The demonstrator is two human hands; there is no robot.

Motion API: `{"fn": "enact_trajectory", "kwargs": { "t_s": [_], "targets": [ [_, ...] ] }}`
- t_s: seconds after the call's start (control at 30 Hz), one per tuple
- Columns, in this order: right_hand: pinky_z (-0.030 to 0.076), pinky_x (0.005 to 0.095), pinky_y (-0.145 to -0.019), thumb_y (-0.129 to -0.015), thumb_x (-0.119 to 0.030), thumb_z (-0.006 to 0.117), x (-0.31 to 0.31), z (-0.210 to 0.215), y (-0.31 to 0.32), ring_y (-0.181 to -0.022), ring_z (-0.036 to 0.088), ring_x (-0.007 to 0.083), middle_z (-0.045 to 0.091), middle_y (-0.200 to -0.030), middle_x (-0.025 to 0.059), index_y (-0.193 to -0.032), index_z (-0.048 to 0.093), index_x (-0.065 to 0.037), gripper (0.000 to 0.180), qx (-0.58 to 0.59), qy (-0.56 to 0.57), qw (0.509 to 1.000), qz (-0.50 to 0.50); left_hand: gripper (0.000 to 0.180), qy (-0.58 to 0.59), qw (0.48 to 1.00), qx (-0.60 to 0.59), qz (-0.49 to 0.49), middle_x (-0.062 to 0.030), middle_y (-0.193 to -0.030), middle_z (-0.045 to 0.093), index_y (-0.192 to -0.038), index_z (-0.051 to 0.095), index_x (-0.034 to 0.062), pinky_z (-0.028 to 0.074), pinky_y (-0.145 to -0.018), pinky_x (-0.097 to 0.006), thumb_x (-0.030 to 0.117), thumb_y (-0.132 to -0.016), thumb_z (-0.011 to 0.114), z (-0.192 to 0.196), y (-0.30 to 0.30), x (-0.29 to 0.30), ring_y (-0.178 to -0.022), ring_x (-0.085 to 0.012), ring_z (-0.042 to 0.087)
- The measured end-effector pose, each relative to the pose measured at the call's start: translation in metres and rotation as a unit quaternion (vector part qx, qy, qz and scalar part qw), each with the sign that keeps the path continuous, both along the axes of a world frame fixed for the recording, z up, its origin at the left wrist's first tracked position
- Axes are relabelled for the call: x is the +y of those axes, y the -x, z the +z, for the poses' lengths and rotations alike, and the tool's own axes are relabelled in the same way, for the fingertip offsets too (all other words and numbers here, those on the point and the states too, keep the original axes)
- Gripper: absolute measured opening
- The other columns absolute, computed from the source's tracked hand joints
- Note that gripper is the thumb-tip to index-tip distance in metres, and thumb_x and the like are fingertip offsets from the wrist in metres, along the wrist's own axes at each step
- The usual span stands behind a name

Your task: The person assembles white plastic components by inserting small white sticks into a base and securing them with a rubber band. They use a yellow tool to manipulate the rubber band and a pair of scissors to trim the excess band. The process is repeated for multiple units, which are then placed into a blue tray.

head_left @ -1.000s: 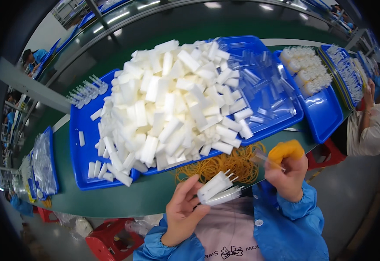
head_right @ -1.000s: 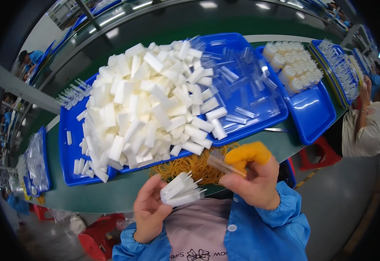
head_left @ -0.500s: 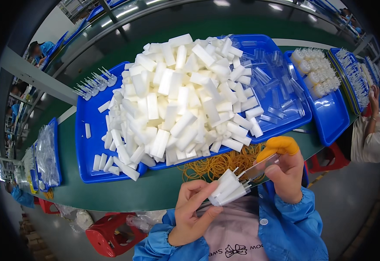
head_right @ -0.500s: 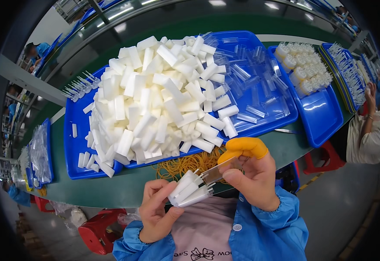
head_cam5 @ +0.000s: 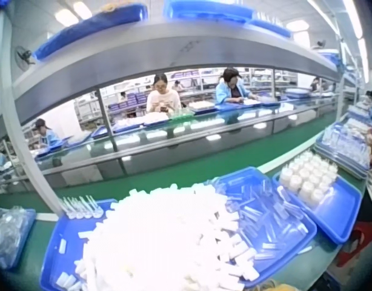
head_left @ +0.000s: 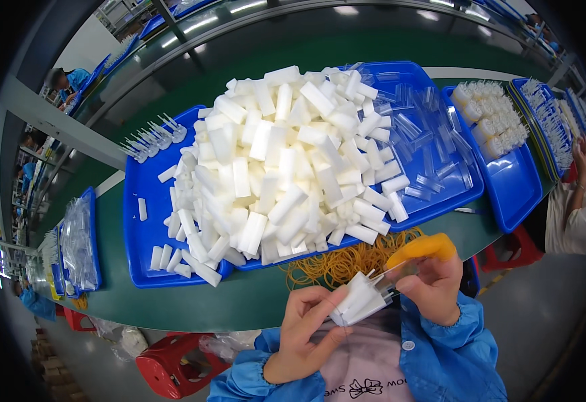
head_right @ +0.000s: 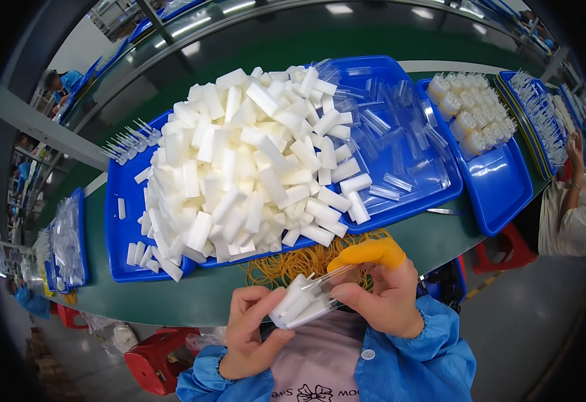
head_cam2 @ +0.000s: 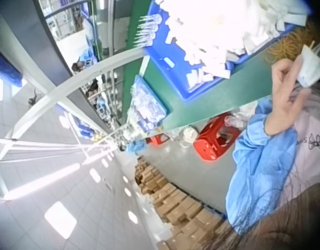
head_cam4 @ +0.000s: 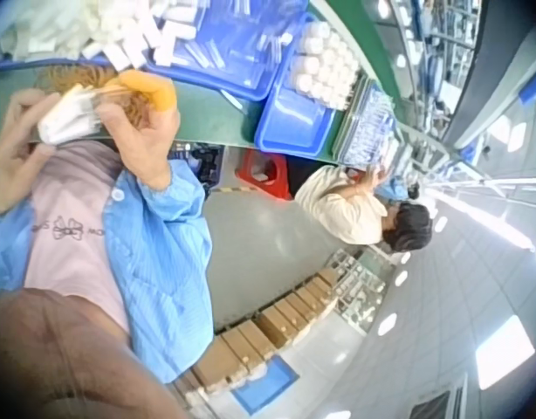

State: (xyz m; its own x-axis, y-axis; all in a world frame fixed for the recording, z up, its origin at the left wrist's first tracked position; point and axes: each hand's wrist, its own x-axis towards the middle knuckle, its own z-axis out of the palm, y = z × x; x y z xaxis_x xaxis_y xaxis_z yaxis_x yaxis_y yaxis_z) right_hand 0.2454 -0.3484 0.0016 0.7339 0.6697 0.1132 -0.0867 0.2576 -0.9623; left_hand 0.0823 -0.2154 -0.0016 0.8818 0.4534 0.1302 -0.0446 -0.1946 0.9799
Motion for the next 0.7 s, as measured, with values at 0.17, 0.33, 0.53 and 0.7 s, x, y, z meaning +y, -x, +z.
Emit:
{"fn": "enact_trajectory", "kwargs": {
  "t_s": [0.17, 0.33, 0.53, 0.7],
  "targets": [
    [0.05, 0.0286, -0.078, -0.072, -0.003, 0.076, 0.0, -0.001, -0.001, -0.087, 0.062, 0.0168, 0.063, -0.095, 0.0118, -0.106, 0.054, 0.002, 0.04, 0.042, -0.013, 0.998, 0.033, 0.046, -0.009, 0.999, -0.016, -0.033, -0.0134, -0.108, 0.042, -0.117, 0.057, -0.0023, 0.041, -0.084, -0.032, 0.011, -0.076, 0.072, -0.002, -0.001, 0.003, -0.097, -0.0224, 0.048],
    [0.047, 0.0308, -0.08, -0.071, -0.009, 0.078, -0.001, -0.002, -0.005, -0.086, 0.062, 0.0194, 0.064, -0.096, 0.0104, -0.099, 0.06, 0.003, 0.035, -0.073, 0.033, 0.996, 0.042, 0.044, -0.027, 0.999, -0.015, -0.011, -0.0142, -0.11, 0.045, -0.114, 0.058, -0.0024, 0.043, -0.084, -0.033, 0.005, -0.073, 0.072, 0.0, -0.003, 0.004, -0.097, -0.0224, 0.049],
    [0.042, 0.035, -0.085, -0.071, -0.012, 0.075, -0.004, -0.002, -0.016, -0.097, 0.055, 0.0249, 0.063, -0.094, 0.0108, -0.095, 0.063, 0.001, 0.03, -0.185, 0.049, 0.982, 0.009, 0.045, 0.12, 0.991, -0.04, 0.052, -0.0157, -0.12, 0.046, -0.112, 0.058, -0.003, 0.044, -0.093, -0.034, -0.003, -0.069, 0.073, -0.012, -0.003, 0.011, -0.109, -0.0232, 0.051],
    [0.04, 0.0366, -0.087, -0.069, -0.01, 0.073, -0.002, 0.001, -0.015, -0.099, 0.052, 0.0261, 0.062, -0.094, 0.0108, -0.091, 0.064, 0.001, 0.026, -0.205, 0.065, 0.976, -0.024, 0.043, 0.287, 0.955, -0.078, 0.008, -0.0134, -0.119, 0.048, -0.116, 0.056, -0.0051, 0.045, -0.093, -0.032, -0.001, -0.076, 0.071, -0.019, -0.003, 0.008, -0.108, -0.0205, 0.053]
  ]
}}
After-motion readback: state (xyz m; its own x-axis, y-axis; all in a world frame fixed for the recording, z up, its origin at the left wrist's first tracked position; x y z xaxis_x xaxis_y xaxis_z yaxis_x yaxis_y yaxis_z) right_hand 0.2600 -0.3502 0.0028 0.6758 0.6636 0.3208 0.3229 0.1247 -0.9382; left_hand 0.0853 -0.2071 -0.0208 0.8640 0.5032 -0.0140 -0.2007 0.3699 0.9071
